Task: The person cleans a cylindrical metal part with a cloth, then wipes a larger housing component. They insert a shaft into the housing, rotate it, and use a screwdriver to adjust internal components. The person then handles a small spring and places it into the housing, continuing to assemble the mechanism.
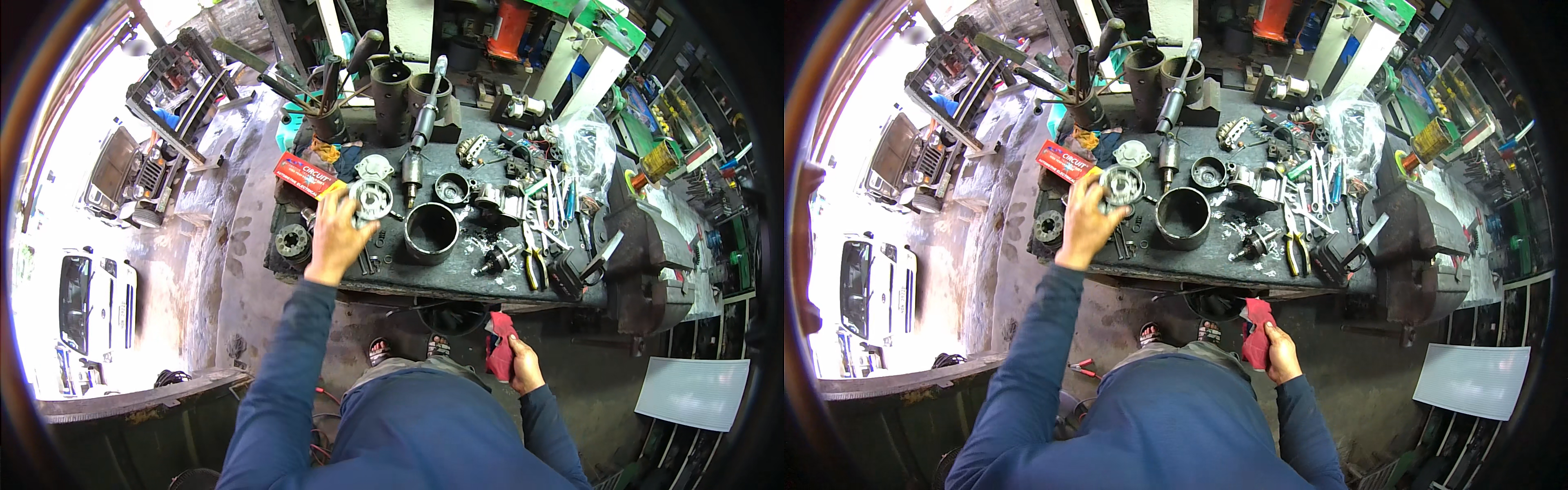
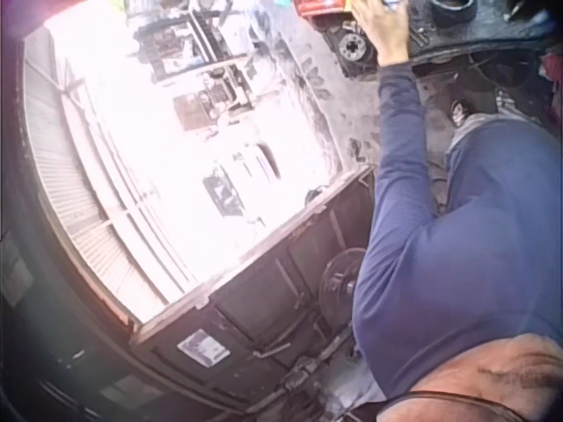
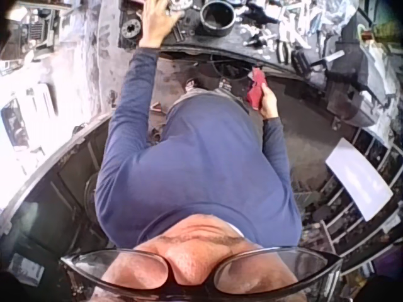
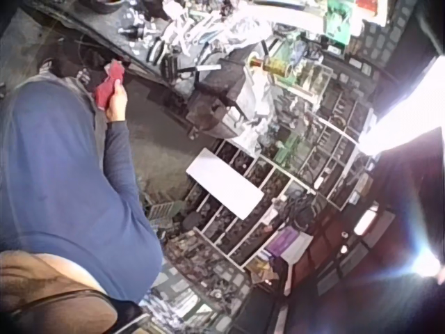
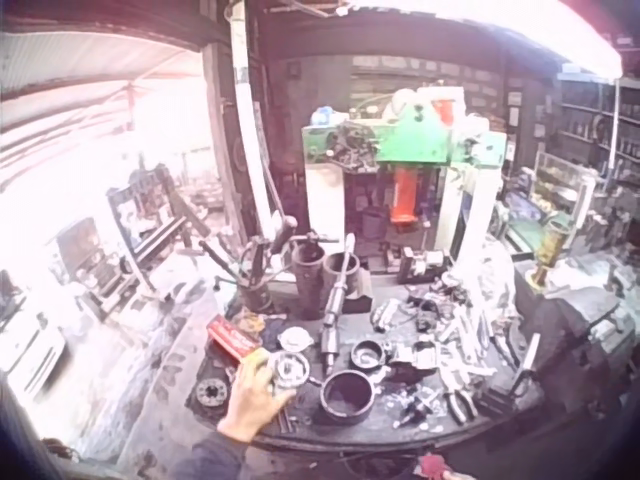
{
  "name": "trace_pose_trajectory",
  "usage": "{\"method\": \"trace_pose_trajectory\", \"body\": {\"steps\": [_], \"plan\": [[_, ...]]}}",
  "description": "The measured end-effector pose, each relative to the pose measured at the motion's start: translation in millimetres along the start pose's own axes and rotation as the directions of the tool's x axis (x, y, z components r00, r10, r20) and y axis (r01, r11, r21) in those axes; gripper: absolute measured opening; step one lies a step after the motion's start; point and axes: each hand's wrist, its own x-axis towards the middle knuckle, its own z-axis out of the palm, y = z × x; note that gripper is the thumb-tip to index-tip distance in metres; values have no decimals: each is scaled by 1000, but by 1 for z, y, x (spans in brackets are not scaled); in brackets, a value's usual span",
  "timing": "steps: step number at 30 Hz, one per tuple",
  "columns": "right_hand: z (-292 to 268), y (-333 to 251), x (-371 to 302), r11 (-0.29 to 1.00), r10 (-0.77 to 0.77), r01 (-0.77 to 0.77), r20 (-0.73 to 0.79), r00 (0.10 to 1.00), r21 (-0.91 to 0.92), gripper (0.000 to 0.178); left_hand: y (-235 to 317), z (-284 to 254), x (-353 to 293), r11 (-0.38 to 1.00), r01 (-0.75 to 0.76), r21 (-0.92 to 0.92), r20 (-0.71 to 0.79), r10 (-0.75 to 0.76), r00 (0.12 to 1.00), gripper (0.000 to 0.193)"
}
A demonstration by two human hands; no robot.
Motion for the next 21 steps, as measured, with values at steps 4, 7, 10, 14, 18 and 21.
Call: {"method": "trace_pose_trajectory", "body": {"steps": [4,7,10,14,18,21], "plan": [[-15,4,-12,995,-82,75,-104,991,-73,30,-32,23,69,997,2,80,96,-9,995,55],[-22,12,-24,992,-114,104,-136,984,-77,33,-40,41,98,974,97,204,203,-139,969,64],[-33,25,-39,994,-99,89,-185,978,-65,37,-37,62,103,945,119,305,267,-205,942,59],[-43,49,-54,997,-74,64,-257,964,-46,38,-32,84,91,908,150,392,330,-291,898,64],[-44,64,-57,998,-60,57,-259,964,-19,40,-34,85,85,909,155,387,376,-309,874,61],[-44,63,-56,987,-160,162,-158,974,6,42,-25,59,77,950,102,295,213,-170,962,54]]}}
